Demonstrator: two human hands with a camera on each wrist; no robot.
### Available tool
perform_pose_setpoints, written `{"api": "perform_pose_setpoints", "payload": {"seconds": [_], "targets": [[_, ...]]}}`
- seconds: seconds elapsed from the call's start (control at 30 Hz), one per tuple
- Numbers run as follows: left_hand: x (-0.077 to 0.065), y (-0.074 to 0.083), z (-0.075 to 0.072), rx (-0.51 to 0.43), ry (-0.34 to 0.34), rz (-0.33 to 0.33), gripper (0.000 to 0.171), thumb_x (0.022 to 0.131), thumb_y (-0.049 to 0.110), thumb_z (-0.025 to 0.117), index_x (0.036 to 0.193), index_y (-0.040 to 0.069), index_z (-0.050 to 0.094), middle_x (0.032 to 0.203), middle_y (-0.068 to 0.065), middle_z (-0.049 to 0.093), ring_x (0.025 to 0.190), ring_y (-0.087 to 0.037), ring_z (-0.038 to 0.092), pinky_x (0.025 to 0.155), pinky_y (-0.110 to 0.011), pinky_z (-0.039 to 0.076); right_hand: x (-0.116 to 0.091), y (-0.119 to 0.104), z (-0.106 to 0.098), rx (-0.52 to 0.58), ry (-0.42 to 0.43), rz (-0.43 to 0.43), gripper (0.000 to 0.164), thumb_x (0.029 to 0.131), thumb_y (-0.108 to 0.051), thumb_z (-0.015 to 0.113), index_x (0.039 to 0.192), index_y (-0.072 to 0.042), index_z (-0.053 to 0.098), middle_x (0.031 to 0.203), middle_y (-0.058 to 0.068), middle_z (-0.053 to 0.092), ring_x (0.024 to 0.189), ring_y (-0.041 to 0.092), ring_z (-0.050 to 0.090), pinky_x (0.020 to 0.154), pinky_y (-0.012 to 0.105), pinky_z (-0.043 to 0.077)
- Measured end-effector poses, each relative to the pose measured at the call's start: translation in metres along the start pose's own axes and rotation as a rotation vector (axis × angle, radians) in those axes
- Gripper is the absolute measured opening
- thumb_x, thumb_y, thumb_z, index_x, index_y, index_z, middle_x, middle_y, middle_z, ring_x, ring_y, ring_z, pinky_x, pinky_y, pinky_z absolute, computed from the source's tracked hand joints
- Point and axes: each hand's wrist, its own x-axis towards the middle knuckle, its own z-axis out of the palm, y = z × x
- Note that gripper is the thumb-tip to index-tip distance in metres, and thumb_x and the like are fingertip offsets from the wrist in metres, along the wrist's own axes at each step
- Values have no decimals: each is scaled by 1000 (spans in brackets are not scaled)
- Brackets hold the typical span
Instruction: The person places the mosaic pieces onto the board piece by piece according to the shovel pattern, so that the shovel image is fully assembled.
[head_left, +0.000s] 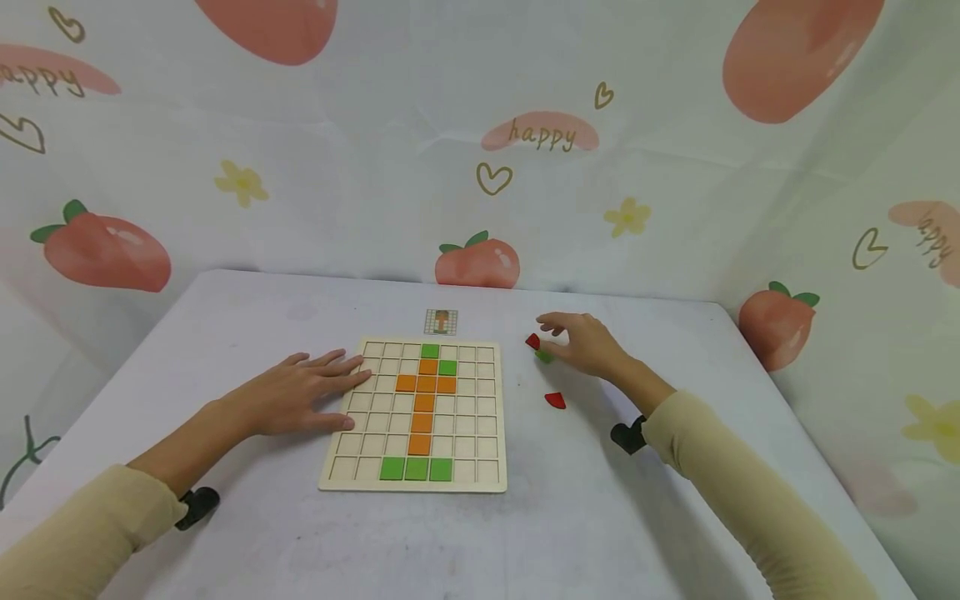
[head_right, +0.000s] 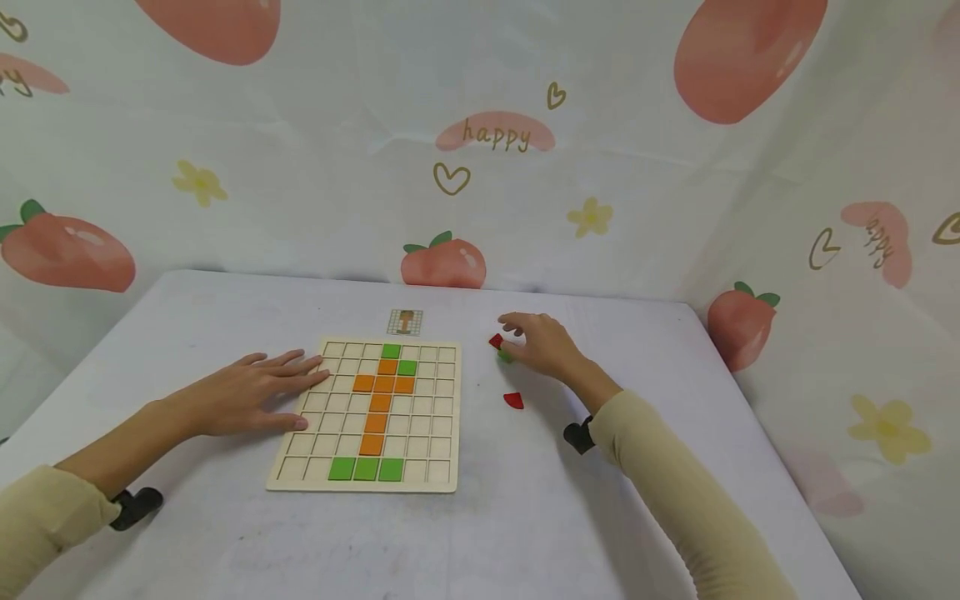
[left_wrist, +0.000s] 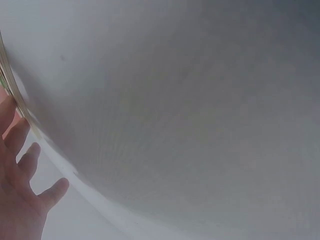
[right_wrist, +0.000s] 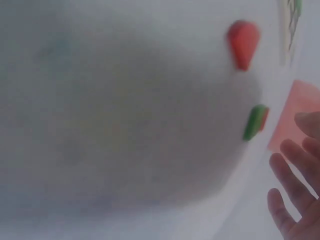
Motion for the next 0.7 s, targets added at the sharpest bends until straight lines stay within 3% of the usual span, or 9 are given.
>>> {"api": "perform_pose_setpoints", "payload": {"seconds": [0.27,0.7], "targets": [[0,1,-1,-5,-1,3,76,91,70,51,150,21,47,155,-6,42,144,-39,34,105,-67,33,-17,18,6,11,-38,32,41,93,-12,67,132,-3,62,118,12,71,109,30,65,100,54,46],[-1,2,-2,-16,2,11,75,92,67,53,150,20,47,155,-7,42,144,-38,34,105,-65,34,-20,18,12,7,-30,55,43,88,-16,76,128,-3,65,114,9,72,108,27,65,100,52,46]]}}
